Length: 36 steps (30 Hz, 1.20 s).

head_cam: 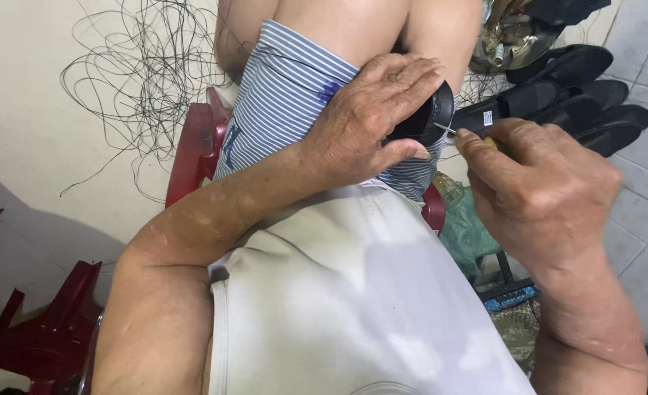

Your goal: The person sews a black slip-on shoe using a needle and thread. They repeatedly pass the needle through the shoe's upper and pull the thread to secure stitches while holding the shoe steady on their lap.

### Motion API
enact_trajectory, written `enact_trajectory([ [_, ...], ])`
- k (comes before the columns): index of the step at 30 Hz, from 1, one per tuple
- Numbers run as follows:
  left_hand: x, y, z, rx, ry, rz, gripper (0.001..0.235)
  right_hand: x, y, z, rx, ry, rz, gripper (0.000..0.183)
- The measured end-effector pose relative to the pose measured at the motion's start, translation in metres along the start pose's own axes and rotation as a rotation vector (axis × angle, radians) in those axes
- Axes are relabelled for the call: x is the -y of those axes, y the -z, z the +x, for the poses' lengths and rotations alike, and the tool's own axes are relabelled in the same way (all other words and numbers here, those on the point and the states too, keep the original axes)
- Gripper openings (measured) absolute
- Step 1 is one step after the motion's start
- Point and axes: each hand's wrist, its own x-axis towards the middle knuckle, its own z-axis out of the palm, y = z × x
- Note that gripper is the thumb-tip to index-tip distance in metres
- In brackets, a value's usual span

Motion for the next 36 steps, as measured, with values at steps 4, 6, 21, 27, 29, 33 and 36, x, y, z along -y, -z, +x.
enact_trajectory([
  [4,0.007,-0.001,-0.007,0.024,0.031,-0.011,0.09,0.01,-0.013,0.012,-0.051,0.034,0.056,0.022],
  [6,0.007,0.0,-0.006,0.03,0.027,-0.005,0.092,0.012,-0.017,0.016,-0.082,0.029,0.085,0.026],
  [21,-0.044,0.032,-0.01,-0.207,0.089,-0.433,0.011,0.011,-0.014,-0.009,0.052,-0.065,0.2,0.017],
  [27,-0.032,0.026,-0.003,-0.23,0.47,-1.294,0.019,0.01,-0.018,-0.007,0.039,-0.076,0.366,0.008],
  [29,-0.025,0.014,0.0,-0.357,0.575,-1.231,0.016,0.009,-0.018,-0.007,0.027,-0.086,0.412,0.008],
  [33,-0.029,0.014,0.001,-0.219,0.609,-0.886,0.012,0.01,-0.02,-0.004,0.009,-0.093,0.446,0.005],
  [36,-0.031,0.011,-0.002,-0.262,0.732,-0.901,0.012,0.01,-0.024,-0.007,-0.016,-0.077,0.413,0.006],
])
